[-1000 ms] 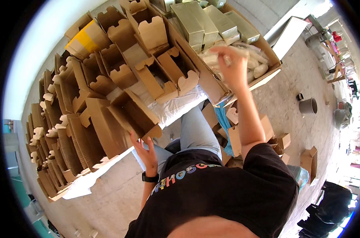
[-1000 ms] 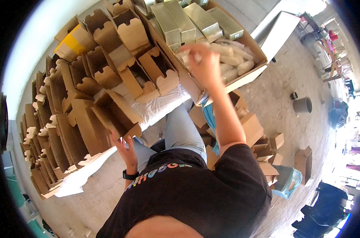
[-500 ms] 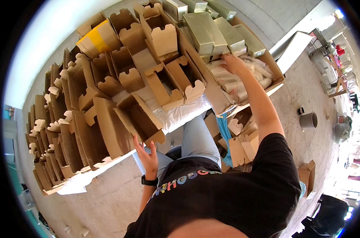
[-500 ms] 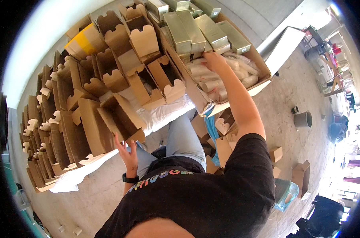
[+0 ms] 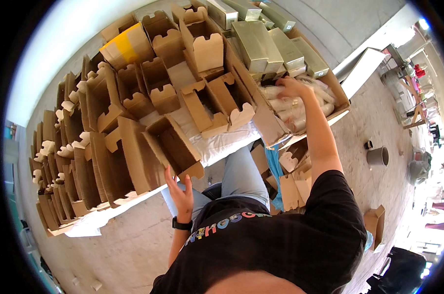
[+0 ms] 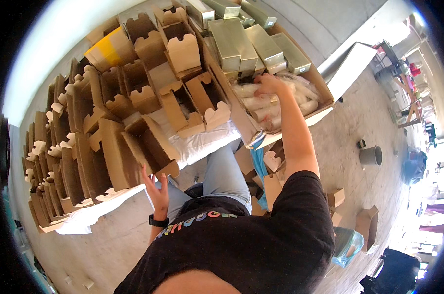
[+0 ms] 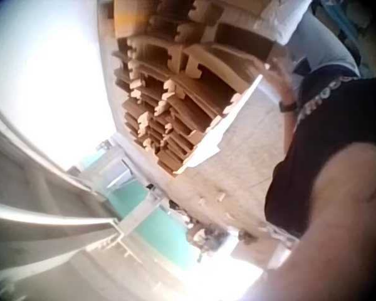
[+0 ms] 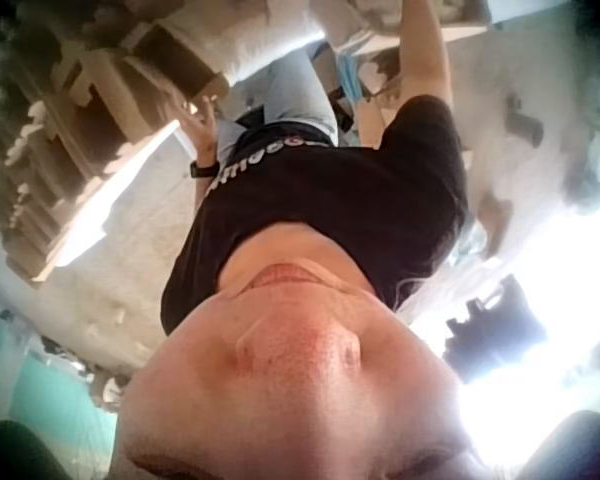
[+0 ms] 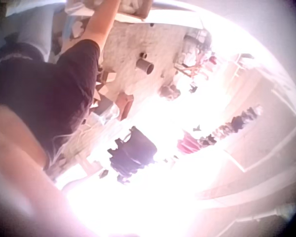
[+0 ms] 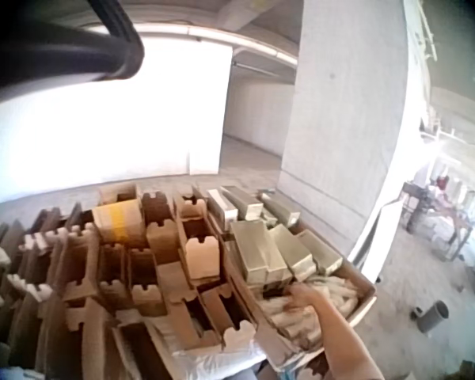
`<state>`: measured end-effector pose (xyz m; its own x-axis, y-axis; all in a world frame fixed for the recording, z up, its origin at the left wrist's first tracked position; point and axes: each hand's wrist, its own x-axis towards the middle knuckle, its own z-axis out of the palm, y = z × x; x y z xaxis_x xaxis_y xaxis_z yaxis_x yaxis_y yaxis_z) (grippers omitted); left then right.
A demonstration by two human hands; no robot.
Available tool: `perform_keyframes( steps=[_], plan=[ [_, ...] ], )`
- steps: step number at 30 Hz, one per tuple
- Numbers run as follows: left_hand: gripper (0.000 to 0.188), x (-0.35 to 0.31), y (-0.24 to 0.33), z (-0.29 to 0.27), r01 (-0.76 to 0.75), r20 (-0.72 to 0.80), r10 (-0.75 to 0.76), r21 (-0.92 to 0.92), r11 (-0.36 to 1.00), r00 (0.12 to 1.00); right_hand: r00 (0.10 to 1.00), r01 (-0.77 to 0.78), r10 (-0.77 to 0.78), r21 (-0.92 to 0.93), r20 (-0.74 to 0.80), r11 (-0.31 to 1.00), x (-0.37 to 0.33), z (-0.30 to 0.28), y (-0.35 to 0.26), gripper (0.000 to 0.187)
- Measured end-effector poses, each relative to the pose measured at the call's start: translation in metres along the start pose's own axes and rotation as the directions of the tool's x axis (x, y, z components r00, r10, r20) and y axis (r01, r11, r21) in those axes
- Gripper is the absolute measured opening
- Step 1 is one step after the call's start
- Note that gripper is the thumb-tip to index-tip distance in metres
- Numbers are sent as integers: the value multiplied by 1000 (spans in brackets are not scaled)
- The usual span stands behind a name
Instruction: The person places bottles into individual cardboard packaging inserts, handling the bottles and cardboard inserts one at a time and organizing them on a table.
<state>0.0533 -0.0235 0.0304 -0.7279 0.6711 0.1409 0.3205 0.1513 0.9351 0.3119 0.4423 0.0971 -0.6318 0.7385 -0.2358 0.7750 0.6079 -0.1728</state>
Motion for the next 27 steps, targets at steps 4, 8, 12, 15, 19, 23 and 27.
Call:
perform_keyframes(
  steps=[4, 8, 12, 15, 19, 23, 27],
  plan=[
    [62, 1, -1, 0, -9, -8, 9, 20, 1000, 1000, 998, -26, 27, -19, 58, 999, 5, -1, -13, 64],
    [61, 0, -3, -1, -27, -12, 27, 38, 999, 1000, 991, -111, 104, 77, 87, 991, -4, -14, -30, 64],
    [62, 0, -2, -2, -45, -2, 45, 54, 998, 999, 998, -19, 25, 107, -55, 994, -22, -18, -15, 68],
    [62, -1, -5, -2, -46, 5, 46, 71, 996, 999, 991, 0, 11, 80, -136, 997, -48, -33, -21, 69],
    [61, 0, -5, -1, -70, 2, 70, 78, 994, 998, 969, 38, 16, 213, -245, 976, -67, -38, -14, 70],
    [60, 3, -3, -1, -75, 11, 75, 69, 995, 997, 963, 15, 119, 487, -243, 873, -83, -45, -3, 66],
    [60, 3, 1, -5, -76, 7, 76, 71, 995, 997, 908, 82, 286, 798, -307, 596, -92, -52, -31, 61]
  ],
)
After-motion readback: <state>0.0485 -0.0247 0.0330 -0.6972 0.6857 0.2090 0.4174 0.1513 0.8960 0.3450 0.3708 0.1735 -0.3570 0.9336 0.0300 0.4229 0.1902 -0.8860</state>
